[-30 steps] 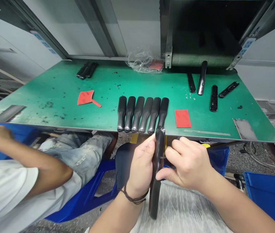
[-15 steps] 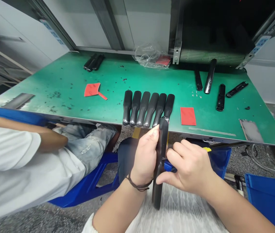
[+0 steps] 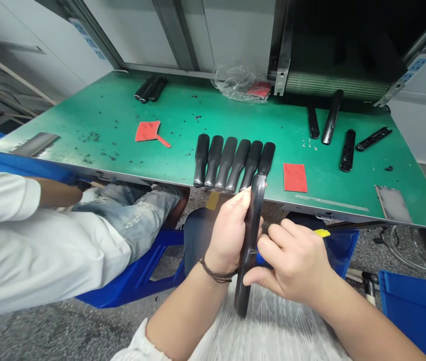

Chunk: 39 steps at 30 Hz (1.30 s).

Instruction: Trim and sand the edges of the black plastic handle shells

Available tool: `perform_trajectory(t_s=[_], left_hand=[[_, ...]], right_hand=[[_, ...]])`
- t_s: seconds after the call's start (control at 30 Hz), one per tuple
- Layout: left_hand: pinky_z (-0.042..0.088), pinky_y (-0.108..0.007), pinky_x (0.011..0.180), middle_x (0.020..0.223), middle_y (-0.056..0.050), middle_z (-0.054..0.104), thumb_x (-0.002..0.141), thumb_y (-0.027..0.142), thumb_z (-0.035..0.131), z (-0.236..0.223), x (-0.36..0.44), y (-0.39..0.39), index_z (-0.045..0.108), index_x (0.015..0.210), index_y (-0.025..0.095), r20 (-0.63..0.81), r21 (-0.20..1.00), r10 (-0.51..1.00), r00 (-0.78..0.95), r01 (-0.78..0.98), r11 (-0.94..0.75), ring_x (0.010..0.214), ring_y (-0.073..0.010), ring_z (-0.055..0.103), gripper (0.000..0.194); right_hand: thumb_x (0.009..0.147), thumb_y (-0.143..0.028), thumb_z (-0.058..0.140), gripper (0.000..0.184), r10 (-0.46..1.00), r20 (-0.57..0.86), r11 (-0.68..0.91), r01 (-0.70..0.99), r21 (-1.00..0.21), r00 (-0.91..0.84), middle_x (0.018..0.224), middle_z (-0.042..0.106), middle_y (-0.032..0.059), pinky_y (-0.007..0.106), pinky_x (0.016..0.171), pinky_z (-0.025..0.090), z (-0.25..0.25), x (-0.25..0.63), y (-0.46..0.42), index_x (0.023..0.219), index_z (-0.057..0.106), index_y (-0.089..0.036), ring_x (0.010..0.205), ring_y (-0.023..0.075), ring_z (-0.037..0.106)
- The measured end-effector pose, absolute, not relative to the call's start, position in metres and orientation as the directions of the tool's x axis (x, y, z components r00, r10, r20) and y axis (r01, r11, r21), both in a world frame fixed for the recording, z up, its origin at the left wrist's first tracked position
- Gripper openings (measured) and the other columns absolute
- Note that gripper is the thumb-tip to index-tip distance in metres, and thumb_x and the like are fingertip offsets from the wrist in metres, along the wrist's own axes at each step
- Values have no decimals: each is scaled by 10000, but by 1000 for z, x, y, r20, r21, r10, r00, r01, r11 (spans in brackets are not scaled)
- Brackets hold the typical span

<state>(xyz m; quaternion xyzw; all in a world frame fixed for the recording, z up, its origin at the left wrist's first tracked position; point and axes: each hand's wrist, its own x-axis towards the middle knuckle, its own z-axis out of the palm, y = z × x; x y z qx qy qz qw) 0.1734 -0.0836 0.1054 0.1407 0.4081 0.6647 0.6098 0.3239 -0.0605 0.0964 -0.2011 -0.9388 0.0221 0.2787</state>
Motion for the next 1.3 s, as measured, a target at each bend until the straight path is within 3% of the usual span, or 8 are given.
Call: perform_trajectory(t_s=[0.33,0.5,0.77,0.87,1.03,1.3], left_hand=[[219,-156,361,562,115,280,981,454,732,107,173,-81,643,1058,178,-312,689,922,-229,-723,53,426,-59,174,300],[229,-151,355,570,115,287,974,453,739,109,173,-80,674,1104,162,-280,708,923,-265,-706,12,436,-59,158,325],[271,-143,353,560,112,289,1065,428,597,109,166,-73,697,1270,138,-275,723,905,-325,-691,-28,412,-64,175,369],[262,-139,348,549,107,284,1107,398,509,108,162,-68,701,1271,128,-272,723,893,-357,-689,-55,406,-72,197,370],[263,-141,349,535,102,304,1111,393,510,109,154,-63,724,1203,151,-258,702,880,-399,-703,-113,380,-68,229,336],[216,-160,341,517,100,314,1153,356,406,111,146,-57,703,1155,143,-346,614,823,-450,-772,-165,362,-71,242,366]], right_hand=[[1106,-691,279,700,393,487,917,374,-139,-780,693,491,30,369,627,213,92,329,-65,734,614,-202,688,202,347],[1112,-680,261,698,398,480,915,374,-150,-782,692,478,26,371,625,210,89,329,-70,734,600,-202,685,201,342],[1103,-704,243,708,395,440,918,345,-194,-806,697,477,27,369,617,204,86,330,-77,726,576,-206,686,199,354],[1105,-699,228,716,383,447,924,326,-202,-809,689,475,28,373,608,195,87,329,-80,724,581,-205,683,202,357],[1095,-717,260,714,377,438,926,313,-213,-816,685,470,24,376,604,188,88,327,-87,714,578,-203,674,198,352],[1115,-605,407,586,385,477,920,372,-127,-790,681,463,23,381,618,170,86,327,-89,747,608,-195,678,199,341]])
